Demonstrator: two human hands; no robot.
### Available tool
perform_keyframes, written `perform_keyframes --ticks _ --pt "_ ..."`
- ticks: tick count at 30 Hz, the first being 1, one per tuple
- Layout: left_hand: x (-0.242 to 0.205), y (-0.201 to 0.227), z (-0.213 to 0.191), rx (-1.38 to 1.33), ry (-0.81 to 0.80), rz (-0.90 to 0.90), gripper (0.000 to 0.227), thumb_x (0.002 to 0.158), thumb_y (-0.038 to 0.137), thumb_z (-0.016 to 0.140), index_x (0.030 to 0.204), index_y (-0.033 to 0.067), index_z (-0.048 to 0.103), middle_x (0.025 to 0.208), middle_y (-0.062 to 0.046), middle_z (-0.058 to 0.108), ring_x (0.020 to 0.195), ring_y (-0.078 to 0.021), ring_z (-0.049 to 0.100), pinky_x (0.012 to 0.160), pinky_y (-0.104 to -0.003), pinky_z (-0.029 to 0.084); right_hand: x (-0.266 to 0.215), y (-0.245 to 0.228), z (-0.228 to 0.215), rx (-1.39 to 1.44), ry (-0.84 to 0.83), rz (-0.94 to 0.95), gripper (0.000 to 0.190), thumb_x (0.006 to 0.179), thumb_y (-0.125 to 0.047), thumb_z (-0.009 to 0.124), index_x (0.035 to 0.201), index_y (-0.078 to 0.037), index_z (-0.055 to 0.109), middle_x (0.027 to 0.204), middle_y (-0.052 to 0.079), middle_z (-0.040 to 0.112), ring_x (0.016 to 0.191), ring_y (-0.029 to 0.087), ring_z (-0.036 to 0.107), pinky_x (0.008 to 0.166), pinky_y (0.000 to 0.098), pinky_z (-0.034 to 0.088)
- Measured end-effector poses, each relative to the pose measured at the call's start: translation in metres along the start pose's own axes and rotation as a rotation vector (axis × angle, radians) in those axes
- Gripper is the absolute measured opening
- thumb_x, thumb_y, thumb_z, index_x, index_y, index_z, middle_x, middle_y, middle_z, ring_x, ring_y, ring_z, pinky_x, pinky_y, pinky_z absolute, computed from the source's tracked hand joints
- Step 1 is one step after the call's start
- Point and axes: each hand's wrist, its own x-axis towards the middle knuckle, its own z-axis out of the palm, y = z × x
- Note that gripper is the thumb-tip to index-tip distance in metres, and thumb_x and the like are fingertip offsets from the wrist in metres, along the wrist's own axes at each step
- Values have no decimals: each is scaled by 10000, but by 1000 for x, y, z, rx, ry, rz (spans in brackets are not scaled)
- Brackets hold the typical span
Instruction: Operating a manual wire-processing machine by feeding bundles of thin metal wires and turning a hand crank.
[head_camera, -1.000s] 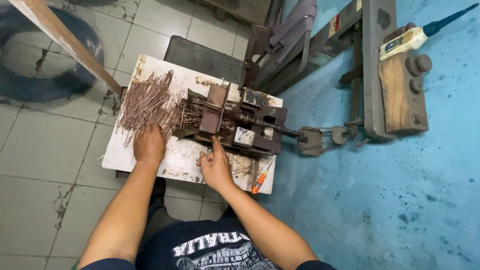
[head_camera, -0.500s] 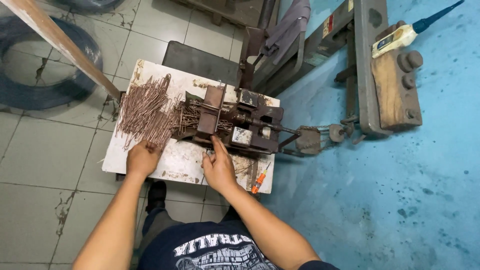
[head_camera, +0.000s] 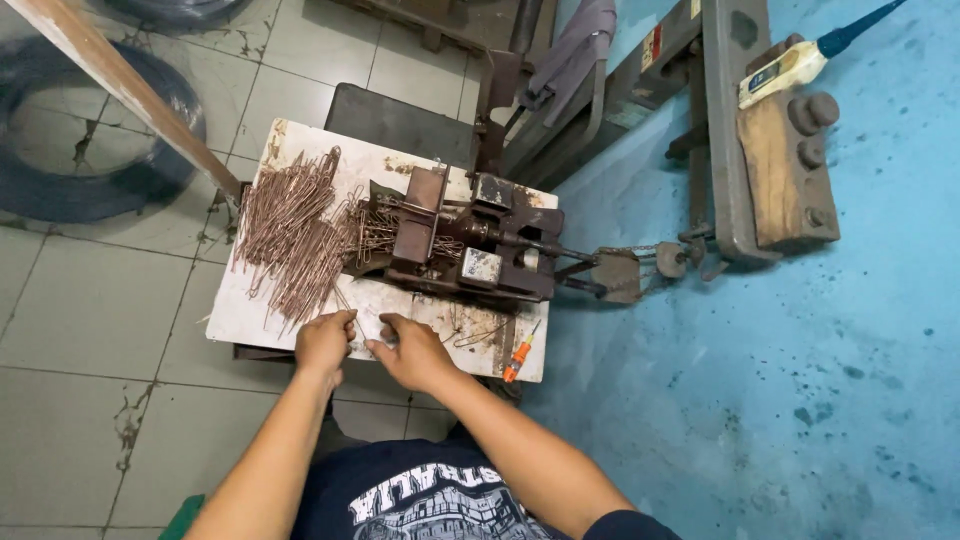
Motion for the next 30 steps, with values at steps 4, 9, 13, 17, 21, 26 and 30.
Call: perform_keyframes --ticks 4,9,13,17,21,26,30 --pt "14 -33 9 38 51 -42 174 827 189 712 697 81 672 521 -58 562 387 -142 493 387 -246 344 -1 17 13 204 -130 80 372 891 -212 683 1207 -17 677 787 95 743 641 190 735 740 353 595" --pt "14 -51 18 24 57 -115 181 834 175 705 713 40 692 575 -73 629 484 -147 577 436 -242 410 11 52 22 30 -16 119 317 859 -158 547 1087 -107 761 897 152 755 882 350 740 776 436 583" --pt "15 -54 27 -13 -14 -135 211 864 139 689 685 37 645 524 -88 597 390 -168 521 377 -267 377 11 50 0 15 -12 97 292 859 -177 582 1058 -87 776 912 186 752 929 406 723 820 485 578" --pt "-12 -35 24 64 -123 -100 336 837 174 799 953 -82 615 708 -151 655 562 -173 658 494 -262 512 10 72 -23 52 -59 153 259 890 -140 588 1059 -55 764 864 190 753 817 318 740 739 417 595" --pt "-9 -35 16 255 -160 104 805 763 330 935 1289 -49 457 921 -197 699 729 -248 735 643 -302 590 -2 74 -61 235 -90 278 260 931 -72 569 1106 41 724 880 201 750 705 212 735 662 343 610" --pt "-33 1 14 338 -301 233 523 909 289 790 1302 53 540 1015 -162 737 850 -228 743 750 -303 579 -3 120 -64 564 -114 275 281 962 -39 562 1169 136 639 870 188 703 691 179 698 639 299 633" --pt "-42 22 10 425 -465 416 186 953 222 721 1082 91 749 921 -141 786 766 -212 772 786 -332 571 -27 103 -91 566 -132 210 303 966 -37 545 1205 137 611 920 173 676 731 166 673 680 299 625"
